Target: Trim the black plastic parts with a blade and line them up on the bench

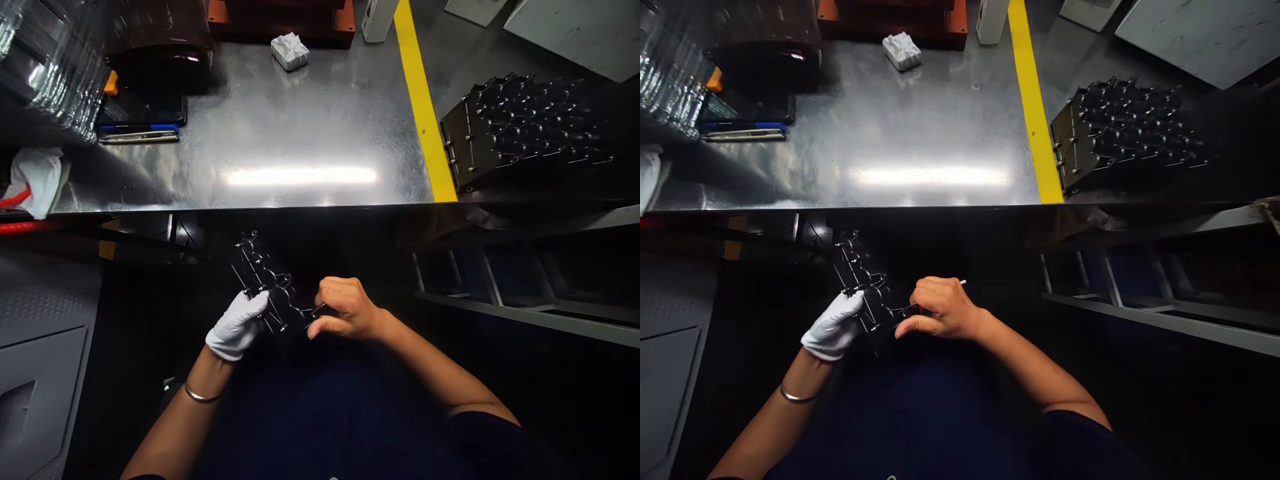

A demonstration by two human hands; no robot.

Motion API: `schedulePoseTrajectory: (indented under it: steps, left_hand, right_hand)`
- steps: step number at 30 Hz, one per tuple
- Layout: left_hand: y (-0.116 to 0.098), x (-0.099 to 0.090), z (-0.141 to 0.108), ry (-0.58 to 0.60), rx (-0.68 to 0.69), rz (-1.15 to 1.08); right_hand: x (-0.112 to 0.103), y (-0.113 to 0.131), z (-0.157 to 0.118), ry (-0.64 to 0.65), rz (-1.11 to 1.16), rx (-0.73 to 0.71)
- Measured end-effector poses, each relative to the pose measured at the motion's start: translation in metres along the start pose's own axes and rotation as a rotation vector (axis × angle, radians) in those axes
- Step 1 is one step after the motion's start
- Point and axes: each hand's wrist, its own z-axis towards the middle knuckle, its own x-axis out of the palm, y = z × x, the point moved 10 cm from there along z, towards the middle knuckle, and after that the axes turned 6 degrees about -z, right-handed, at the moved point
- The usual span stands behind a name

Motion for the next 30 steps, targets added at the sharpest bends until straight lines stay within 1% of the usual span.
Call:
schedulePoseTrajectory:
  steps: [5,9,12,14,16,17,18,20,21,22,23,24,25,26,27,28,30]
  left_hand:
    - [0.007,0.001,0.001,-0.015,-0.014,-0.071]
    - [0.011,0.004,0.001,-0.038,-0.023,-0.145]
    - [0.015,0.004,0.002,-0.055,-0.041,-0.158]
    - [0.019,0.0,0.003,-0.084,-0.073,-0.171]
    - [0.022,-0.003,0.004,-0.108,-0.125,-0.214]
    - [0.024,-0.002,0.005,-0.096,-0.161,-0.243]
    - [0.026,0.002,0.005,-0.056,-0.209,-0.266]
    - [0.034,0.019,0.004,0.104,-0.341,-0.268]
    - [0.039,0.028,0.002,0.196,-0.416,-0.242]
    - [0.045,0.036,-0.002,0.284,-0.495,-0.204]
    - [0.051,0.04,-0.006,0.357,-0.563,-0.159]
    - [0.056,0.041,-0.008,0.405,-0.604,-0.113]
    - [0.058,0.04,-0.009,0.427,-0.614,-0.075]
    - [0.059,0.036,-0.008,0.429,-0.597,-0.049]
    - [0.056,0.032,-0.006,0.416,-0.555,-0.037]
    - [0.051,0.027,-0.003,0.388,-0.49,-0.038]
    - [0.038,0.018,0.001,0.324,-0.359,-0.076]
  right_hand:
    - [-0.001,-0.003,0.001,0.011,-0.099,0.009]
    - [-0.006,-0.006,0.002,-0.049,-0.118,0.027]
    - [-0.005,-0.006,0.002,-0.042,-0.156,0.032]
    - [-0.005,-0.006,0.002,-0.026,-0.134,0.023]
    - [-0.01,-0.009,0.002,-0.031,-0.027,0.023]
    - [-0.016,-0.014,0.002,-0.066,0.033,0.048]
    - [-0.024,-0.022,0.001,-0.127,0.083,0.094]
    - [-0.042,-0.046,-0.004,-0.274,0.143,0.24]
    - [-0.046,-0.058,-0.007,-0.311,0.165,0.323]
    - [-0.045,-0.069,-0.008,-0.299,0.2,0.391]
    - [-0.039,-0.077,-0.008,-0.239,0.25,0.435]
    - [-0.03,-0.082,-0.008,-0.156,0.306,0.459]
    - [-0.023,-0.084,-0.008,-0.077,0.353,0.467]
    - [-0.018,-0.085,-0.009,-0.023,0.385,0.468]
    - [-0.017,-0.086,-0.011,-0.006,0.403,0.473]
    - [-0.019,-0.088,-0.013,-0.023,0.409,0.49]
    - [-0.026,-0.096,-0.021,-0.123,0.42,0.559]
